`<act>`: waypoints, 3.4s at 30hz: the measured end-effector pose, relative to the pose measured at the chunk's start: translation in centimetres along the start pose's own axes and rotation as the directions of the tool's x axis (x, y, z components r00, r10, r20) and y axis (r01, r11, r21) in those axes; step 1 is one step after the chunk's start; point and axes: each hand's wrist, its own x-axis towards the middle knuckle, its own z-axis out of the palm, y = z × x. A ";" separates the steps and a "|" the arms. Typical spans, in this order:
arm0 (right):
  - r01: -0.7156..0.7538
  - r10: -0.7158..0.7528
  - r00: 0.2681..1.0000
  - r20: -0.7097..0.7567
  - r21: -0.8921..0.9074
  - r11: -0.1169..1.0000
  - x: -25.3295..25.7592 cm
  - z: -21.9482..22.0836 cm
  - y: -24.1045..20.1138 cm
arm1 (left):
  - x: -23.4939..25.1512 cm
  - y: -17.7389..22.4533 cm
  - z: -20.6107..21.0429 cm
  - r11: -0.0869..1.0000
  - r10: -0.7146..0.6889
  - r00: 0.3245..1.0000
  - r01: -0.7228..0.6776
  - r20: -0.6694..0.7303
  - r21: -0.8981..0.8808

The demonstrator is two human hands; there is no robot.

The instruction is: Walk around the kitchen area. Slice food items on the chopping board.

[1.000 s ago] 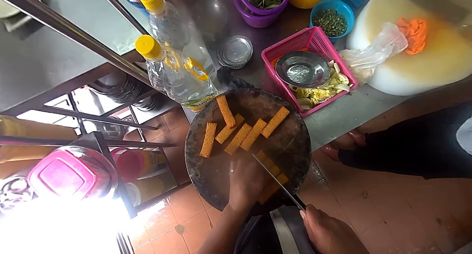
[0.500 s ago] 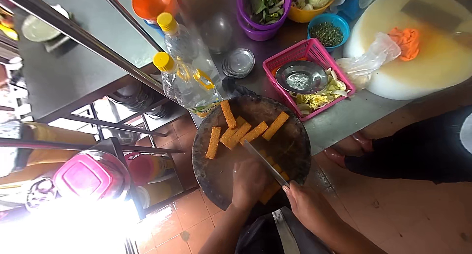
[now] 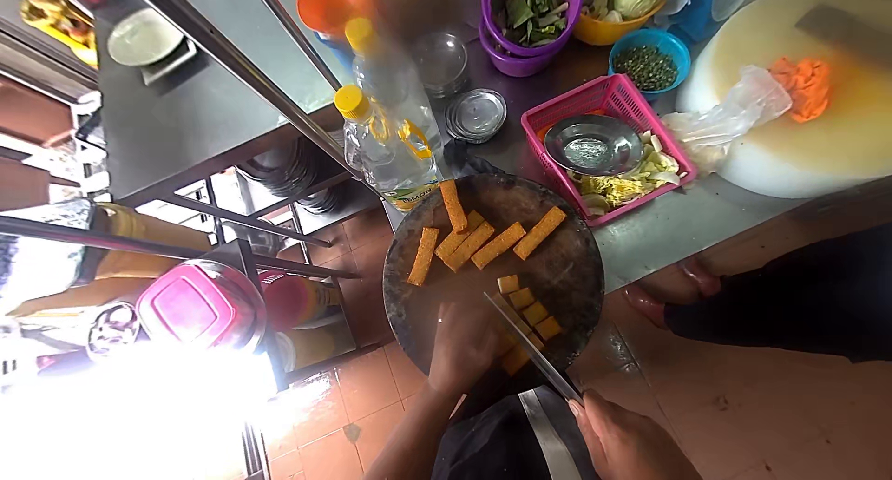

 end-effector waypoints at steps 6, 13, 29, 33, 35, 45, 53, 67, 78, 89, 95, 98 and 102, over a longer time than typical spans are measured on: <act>-0.035 0.037 0.998 0.060 -0.032 0.999 0.3 0.4 -0.4 | 0.1 -0.2 0.6 0.999 0.012 0.998 -0.014 0.057 0.041; -0.100 0.107 0.979 0.174 -0.048 0.994 5.2 1.8 -1.6 | 0.3 -0.4 0.7 0.998 0.053 0.996 -0.055 0.065 0.034; 0.103 0.134 0.938 -0.319 0.627 0.773 6.2 -0.1 6.3 | 8.5 4.0 0.3 0.969 -0.077 0.985 0.038 0.153 0.244; -0.069 0.285 0.946 -0.152 0.766 0.639 2.7 -2.0 9.8 | 16.2 6.0 5.1 0.860 -0.220 0.884 -0.024 0.413 0.509; -0.125 0.250 0.964 -0.087 0.683 0.719 1.3 -2.5 12.0 | 17.7 5.4 7.6 0.808 -0.227 0.853 -0.104 0.470 0.580; 0.369 -0.425 0.848 0.316 0.224 0.902 5.5 -3.2 11.1 | 20.9 6.0 -0.3 0.951 -0.262 0.908 0.186 0.326 0.248; 0.324 -0.323 0.902 0.288 0.045 0.945 11.8 -4.8 8.0 | 18.3 -0.6 -6.1 0.824 -0.533 0.846 0.509 0.034 0.249; 0.342 -0.373 0.908 0.192 0.174 0.923 12.6 -7.1 9.3 | 22.5 -0.4 -4.9 0.642 -0.766 0.634 0.763 0.104 0.078; 0.062 -0.076 0.994 0.076 0.172 0.983 15.0 -3.2 6.0 | 8.2 2.3 -7.7 0.820 -0.496 0.730 0.572 0.470 -0.022; -0.030 0.016 0.996 0.085 0.170 0.985 13.9 -1.7 5.8 | 7.0 -1.1 -4.5 0.952 -0.279 0.839 0.180 0.467 0.246; -0.019 0.006 0.997 0.076 0.177 0.984 14.0 -1.7 5.8 | 7.7 -1.5 -3.3 0.973 -0.158 0.811 0.030 0.563 0.230; -0.028 0.010 0.994 0.105 0.169 0.985 14.2 -2.0 5.7 | 7.7 -0.6 -3.3 0.982 -0.173 0.772 0.092 0.612 0.162; -0.056 0.033 0.991 0.133 0.173 0.983 14.4 -1.8 6.0 | 8.9 0.2 -2.8 0.949 -0.154 0.904 0.023 0.399 0.314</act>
